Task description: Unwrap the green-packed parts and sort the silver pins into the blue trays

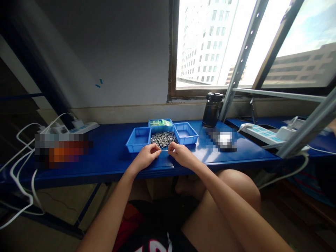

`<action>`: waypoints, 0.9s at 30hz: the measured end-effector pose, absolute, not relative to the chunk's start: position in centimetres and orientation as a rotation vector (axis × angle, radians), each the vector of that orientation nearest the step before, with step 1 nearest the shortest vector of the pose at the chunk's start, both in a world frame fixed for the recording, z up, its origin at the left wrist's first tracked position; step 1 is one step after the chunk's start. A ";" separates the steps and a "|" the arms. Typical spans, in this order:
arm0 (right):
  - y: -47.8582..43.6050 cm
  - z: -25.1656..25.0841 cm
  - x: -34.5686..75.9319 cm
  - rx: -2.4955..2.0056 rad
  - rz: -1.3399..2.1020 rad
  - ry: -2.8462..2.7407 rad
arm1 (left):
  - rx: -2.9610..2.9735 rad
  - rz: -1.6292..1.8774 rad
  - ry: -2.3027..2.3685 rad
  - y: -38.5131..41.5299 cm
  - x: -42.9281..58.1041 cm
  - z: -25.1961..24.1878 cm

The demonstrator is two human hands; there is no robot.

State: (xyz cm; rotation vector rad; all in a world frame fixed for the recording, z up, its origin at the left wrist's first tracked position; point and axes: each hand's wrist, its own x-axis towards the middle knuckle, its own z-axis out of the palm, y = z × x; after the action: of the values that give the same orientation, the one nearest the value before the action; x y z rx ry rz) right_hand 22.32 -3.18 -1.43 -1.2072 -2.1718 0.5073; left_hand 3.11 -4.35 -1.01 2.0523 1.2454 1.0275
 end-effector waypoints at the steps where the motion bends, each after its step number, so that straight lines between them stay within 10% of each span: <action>1: -3.2 -1.4 22.3 -1.215 0.506 -2.169 | 2.050 1.025 1.247 -4.3 3.1 -1.0; 27: -3.7 -0.8 22.3 -1.206 0.448 -2.212 | 2.046 1.025 1.268 -4.4 3.1 -1.0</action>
State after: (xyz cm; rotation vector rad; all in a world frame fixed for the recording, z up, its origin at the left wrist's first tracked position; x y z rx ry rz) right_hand 22.28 -3.65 -0.79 -1.2064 -2.2117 0.4484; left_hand 3.10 -4.40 -0.99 2.0464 1.2684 1.0246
